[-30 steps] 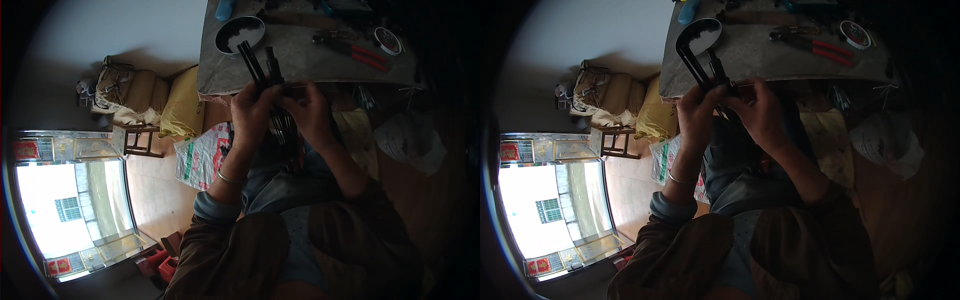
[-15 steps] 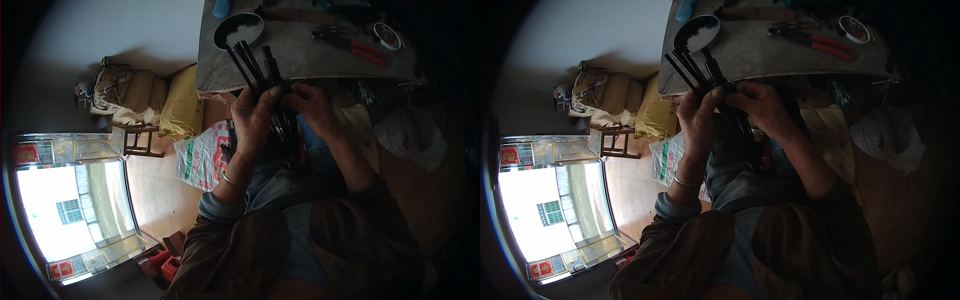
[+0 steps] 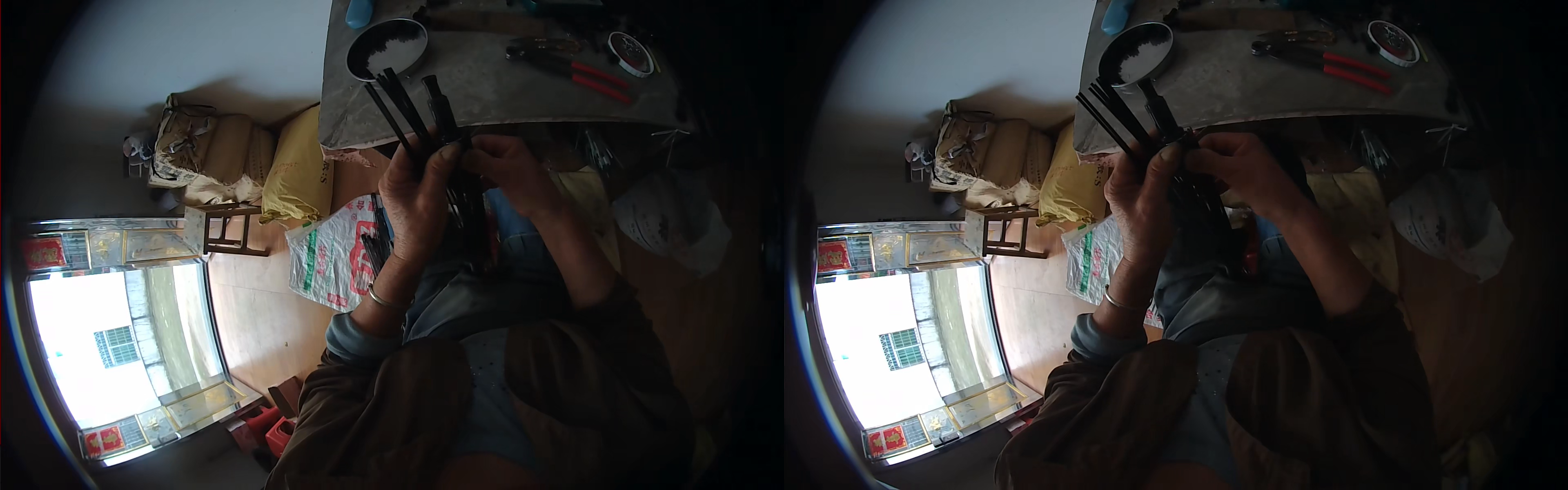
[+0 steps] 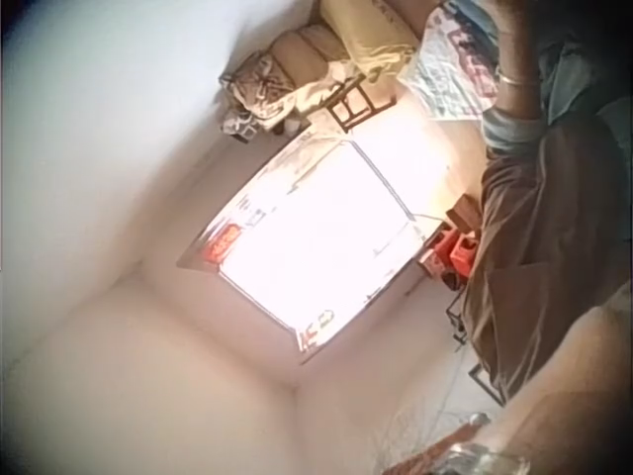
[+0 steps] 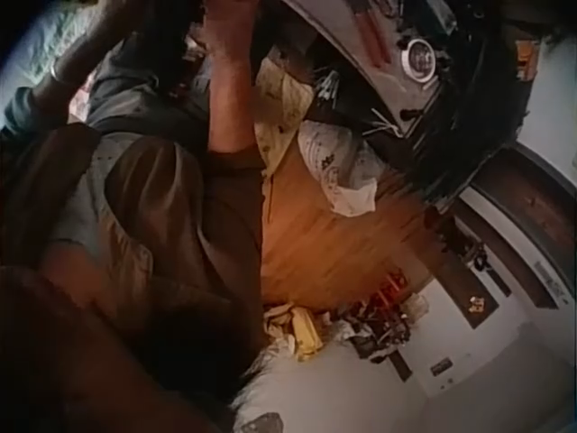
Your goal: Assembling umbrella frames by inserting ribs into a central hub and using pliers to secure the components.
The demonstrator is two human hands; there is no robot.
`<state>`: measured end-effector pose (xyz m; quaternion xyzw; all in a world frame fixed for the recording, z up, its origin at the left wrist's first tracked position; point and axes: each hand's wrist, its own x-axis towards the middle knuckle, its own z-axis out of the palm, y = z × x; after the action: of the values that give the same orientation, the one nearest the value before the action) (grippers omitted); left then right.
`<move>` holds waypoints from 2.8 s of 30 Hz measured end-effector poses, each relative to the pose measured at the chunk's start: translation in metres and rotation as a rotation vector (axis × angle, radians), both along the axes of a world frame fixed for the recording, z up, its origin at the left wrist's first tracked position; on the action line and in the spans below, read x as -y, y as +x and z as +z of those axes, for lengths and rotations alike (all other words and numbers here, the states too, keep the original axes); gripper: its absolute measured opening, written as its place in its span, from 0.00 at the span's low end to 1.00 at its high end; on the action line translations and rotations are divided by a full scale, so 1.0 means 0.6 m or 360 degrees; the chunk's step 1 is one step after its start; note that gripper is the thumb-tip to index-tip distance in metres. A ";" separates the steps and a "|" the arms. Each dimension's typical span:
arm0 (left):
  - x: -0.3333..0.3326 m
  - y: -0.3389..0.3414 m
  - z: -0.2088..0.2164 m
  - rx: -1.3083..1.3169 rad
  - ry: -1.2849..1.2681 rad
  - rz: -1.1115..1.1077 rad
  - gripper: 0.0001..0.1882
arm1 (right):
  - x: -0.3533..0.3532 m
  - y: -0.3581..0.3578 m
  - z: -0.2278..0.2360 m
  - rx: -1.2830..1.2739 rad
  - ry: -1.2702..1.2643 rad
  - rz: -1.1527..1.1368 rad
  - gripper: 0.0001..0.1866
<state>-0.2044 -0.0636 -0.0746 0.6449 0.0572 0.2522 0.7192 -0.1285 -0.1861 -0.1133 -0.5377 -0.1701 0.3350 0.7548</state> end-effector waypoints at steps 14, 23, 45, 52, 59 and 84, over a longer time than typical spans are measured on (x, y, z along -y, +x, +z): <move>-0.007 -0.008 -0.003 -0.0093 -0.0048 0.0129 0.13 | -0.014 0.008 0.000 0.0157 -0.0058 0.0125 0.11; -0.014 -0.014 -0.005 -0.0070 -0.0080 0.0093 0.14 | -0.019 0.001 0.007 0.0068 -0.0001 0.0075 0.11; -0.026 -0.023 0.015 -0.0191 -0.0070 0.0118 0.14 | -0.040 -0.037 0.037 0.0293 -0.0071 -0.0131 0.09; -0.009 -0.020 0.011 -0.0109 -0.0208 0.0149 0.14 | -0.050 -0.052 0.013 0.0505 0.0006 -0.0394 0.09; -0.010 -0.020 -0.003 -0.0010 -0.0213 0.0126 0.13 | -0.039 -0.043 0.028 0.0200 0.0012 -0.0255 0.08; -0.035 -0.028 0.020 -0.0255 0.0131 0.0009 0.16 | -0.034 -0.024 0.027 0.0072 -0.0125 0.0053 0.13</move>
<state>-0.2214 -0.0429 -0.0626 0.6918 0.1058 0.2041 0.6845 -0.1431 -0.1660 -0.0969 -0.5715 -0.1826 0.3418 0.7234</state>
